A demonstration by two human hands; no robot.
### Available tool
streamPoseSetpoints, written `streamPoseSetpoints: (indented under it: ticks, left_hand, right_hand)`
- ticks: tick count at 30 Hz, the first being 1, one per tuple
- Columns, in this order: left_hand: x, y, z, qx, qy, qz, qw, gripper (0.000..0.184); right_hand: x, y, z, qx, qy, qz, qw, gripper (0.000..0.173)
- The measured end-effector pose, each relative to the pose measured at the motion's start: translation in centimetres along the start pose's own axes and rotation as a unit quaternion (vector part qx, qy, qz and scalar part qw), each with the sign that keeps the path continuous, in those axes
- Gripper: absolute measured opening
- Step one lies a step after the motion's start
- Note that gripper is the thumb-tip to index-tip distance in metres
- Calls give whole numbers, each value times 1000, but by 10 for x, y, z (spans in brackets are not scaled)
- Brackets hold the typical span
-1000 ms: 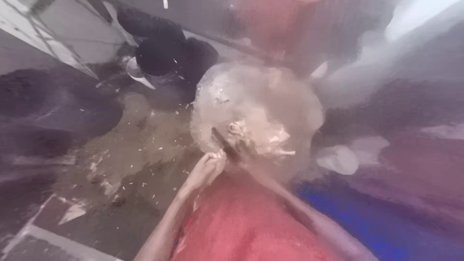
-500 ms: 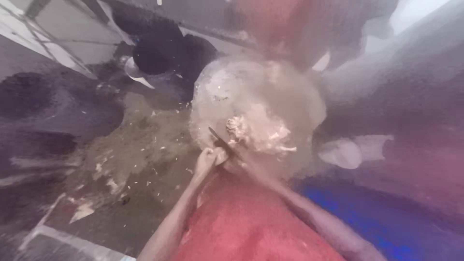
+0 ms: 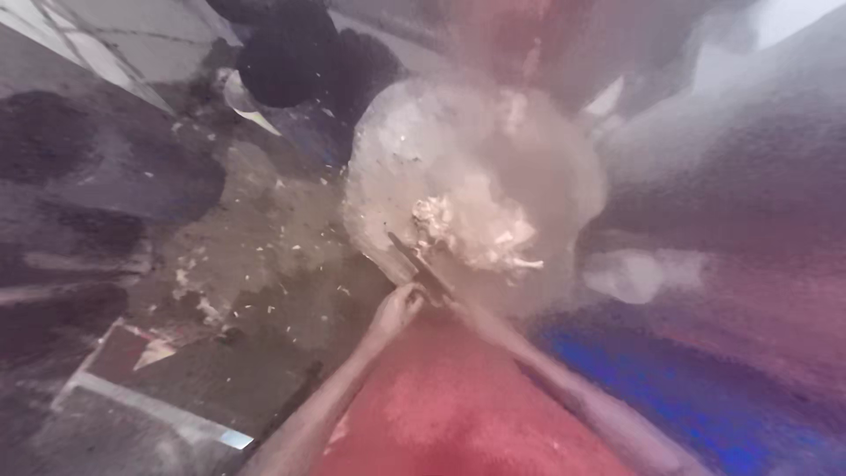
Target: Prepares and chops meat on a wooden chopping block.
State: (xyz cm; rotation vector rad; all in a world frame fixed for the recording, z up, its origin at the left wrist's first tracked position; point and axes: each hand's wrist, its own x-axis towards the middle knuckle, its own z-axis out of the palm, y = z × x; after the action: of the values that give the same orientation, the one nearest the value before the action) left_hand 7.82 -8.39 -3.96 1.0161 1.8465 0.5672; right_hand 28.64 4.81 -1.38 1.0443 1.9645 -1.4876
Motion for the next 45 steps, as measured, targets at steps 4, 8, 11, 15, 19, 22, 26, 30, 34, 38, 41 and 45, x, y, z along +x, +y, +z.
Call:
streamPoseSetpoints:
  ticks: [4, 8, 11, 15, 19, 22, 26, 30, 34, 38, 41, 45]
  left_hand:
    - [21, -3, 5, 181, 26, 147, 972, 35]
    - [28, -3, 7, 207, 19, 148, 967, 32]
    - [19, 5, -17, 125, 14, 15, 992, 43]
    - [10, -17, -38, 49, 127, -77, 988, 40]
    - [4, -28, -36, -46, 191, -106, 975, 38]
    - [6, -30, -31, -46, 195, -105, 974, 39]
    - [4, -40, -27, -66, 213, -98, 970, 34]
    - [8, -39, -26, -113, 214, -89, 966, 38]
    - [9, -30, -37, -101, 175, -94, 975, 36]
    - [3, -5, -52, -138, 96, -68, 983, 36]
    - [14, -8, -46, -41, 77, -107, 990, 48]
    - [15, -18, -31, 1, 77, -136, 988, 53]
  right_hand:
    - [2, -3, -4, 53, 14, 2, 998, 60]
    - [20, -3, -6, 153, 58, -53, 985, 50]
    - [10, -34, -14, 160, 112, -19, 981, 49]
    - [-29, -81, -35, 78, 169, -102, 977, 50]
    - [-29, -82, -37, 6, 103, -86, 991, 50]
    - [-2, -45, -23, -37, 24, -16, 999, 56]
    - [-16, -50, -15, -57, 68, -43, 995, 54]
    - [-30, -77, -23, -9, 28, -44, 999, 54]
    - [0, -31, -12, 27, -18, -46, 998, 52]
    - [-9, -24, -24, 57, 70, -19, 996, 45]
    - [-26, -56, -34, 41, 140, -13, 989, 50]
    - [-38, -88, -31, 65, 136, -68, 986, 49]
